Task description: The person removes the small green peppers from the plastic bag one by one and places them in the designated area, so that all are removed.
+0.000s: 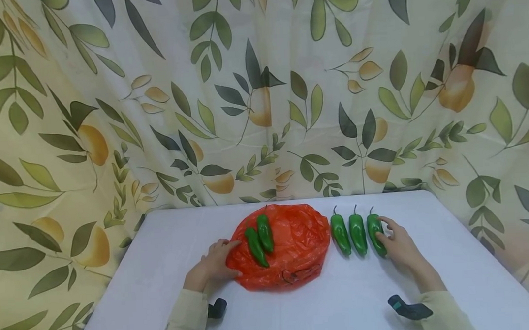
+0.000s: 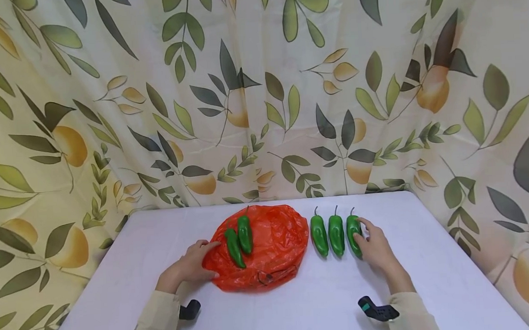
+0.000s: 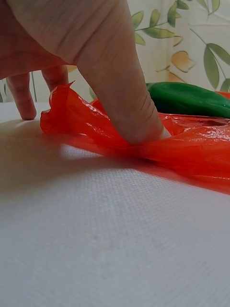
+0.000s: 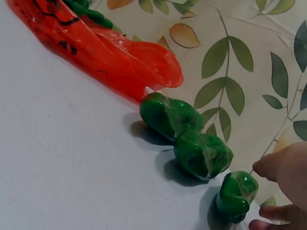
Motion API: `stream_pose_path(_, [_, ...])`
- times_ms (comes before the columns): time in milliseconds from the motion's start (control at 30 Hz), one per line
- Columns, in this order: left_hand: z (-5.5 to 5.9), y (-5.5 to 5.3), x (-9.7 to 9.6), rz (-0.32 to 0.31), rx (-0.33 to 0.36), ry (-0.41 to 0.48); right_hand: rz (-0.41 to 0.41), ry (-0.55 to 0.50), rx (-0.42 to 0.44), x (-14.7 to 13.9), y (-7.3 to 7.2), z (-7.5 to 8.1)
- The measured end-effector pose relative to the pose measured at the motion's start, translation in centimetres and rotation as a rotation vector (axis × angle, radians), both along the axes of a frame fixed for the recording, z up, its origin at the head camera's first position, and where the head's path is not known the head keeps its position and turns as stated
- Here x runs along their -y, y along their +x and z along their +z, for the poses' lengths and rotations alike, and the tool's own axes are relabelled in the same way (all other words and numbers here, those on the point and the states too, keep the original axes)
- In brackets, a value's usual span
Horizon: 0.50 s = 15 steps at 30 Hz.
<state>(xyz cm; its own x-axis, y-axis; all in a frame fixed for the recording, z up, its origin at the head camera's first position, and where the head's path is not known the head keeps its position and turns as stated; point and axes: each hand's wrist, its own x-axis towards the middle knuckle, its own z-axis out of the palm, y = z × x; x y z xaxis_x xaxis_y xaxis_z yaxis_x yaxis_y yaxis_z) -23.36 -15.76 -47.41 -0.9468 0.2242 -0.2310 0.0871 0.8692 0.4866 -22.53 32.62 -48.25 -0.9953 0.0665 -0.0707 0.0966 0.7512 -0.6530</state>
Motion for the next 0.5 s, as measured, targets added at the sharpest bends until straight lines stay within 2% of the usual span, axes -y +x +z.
stream_pose_path(300, [-0.1, 0.1, 0.0, -0.009, -0.005, -0.001, -0.019, 0.015, -0.068, 0.9, 0.4, 1.4])
stream_pose_path(500, [-0.1, 0.1, 0.1, -0.003, -0.013, -0.001, 0.014, 0.033, -0.170, 1.8, 0.7, 2.6])
